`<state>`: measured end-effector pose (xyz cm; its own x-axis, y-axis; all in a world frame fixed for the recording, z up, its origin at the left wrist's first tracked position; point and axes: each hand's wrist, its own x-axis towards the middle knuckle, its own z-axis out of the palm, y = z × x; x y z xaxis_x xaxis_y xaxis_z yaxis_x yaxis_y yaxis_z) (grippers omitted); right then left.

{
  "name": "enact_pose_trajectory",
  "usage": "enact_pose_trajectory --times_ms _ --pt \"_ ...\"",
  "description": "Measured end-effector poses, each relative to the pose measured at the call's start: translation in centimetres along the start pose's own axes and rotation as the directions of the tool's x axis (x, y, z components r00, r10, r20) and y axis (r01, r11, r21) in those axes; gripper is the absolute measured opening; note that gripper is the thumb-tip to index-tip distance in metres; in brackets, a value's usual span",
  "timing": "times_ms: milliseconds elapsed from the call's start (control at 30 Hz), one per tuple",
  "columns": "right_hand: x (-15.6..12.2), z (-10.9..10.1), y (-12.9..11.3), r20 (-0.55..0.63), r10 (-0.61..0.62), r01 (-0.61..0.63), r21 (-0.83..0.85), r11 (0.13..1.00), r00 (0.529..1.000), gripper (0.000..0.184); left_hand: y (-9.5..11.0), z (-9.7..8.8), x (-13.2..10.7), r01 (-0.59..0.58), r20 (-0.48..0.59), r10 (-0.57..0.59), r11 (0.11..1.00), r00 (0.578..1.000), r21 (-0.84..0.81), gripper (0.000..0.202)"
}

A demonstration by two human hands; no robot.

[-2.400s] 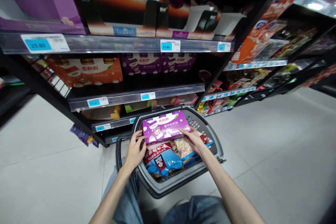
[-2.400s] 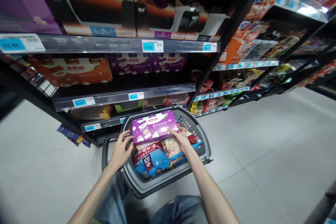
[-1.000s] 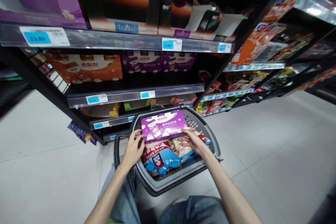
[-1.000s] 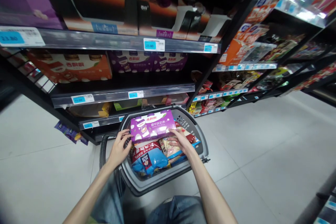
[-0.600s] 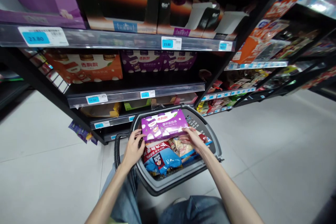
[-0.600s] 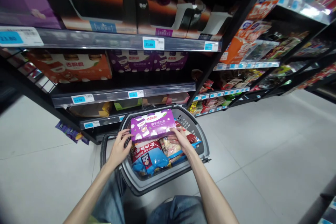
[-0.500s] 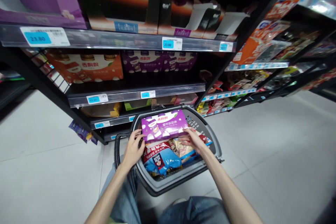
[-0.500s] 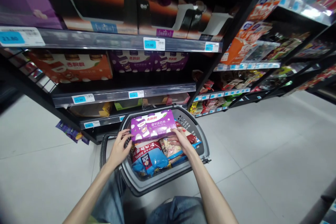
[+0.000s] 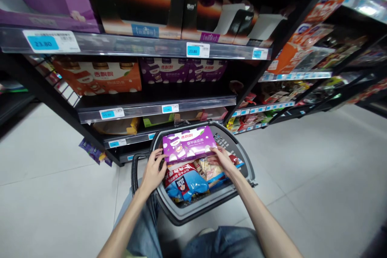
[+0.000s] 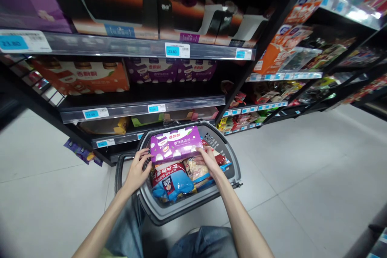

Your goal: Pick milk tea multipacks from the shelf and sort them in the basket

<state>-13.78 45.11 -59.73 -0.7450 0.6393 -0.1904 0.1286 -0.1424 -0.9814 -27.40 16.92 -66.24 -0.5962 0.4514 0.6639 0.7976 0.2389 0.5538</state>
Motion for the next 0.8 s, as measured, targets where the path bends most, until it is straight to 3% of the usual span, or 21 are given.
enact_pose_trajectory --times_ms 133,533,800 --pt "-0.1 -0.1 0.0 0.030 0.005 -0.005 -0.007 1.000 1.000 0.044 -0.2 0.1 0.0 -0.002 -0.006 0.002 1.000 1.000 -0.012 0.020" --pt "-0.1 0.4 0.0 0.020 0.020 -0.019 -0.052 0.998 1.000 0.052 0.1 0.0 0.0 0.005 -0.003 -0.005 1.000 1.000 -0.011 0.020" --pt "-1.7 0.7 0.2 0.126 0.181 -0.185 0.017 0.983 0.975 0.062 0.1 -0.1 0.0 0.012 -0.006 -0.012 1.000 1.000 -0.002 0.020"
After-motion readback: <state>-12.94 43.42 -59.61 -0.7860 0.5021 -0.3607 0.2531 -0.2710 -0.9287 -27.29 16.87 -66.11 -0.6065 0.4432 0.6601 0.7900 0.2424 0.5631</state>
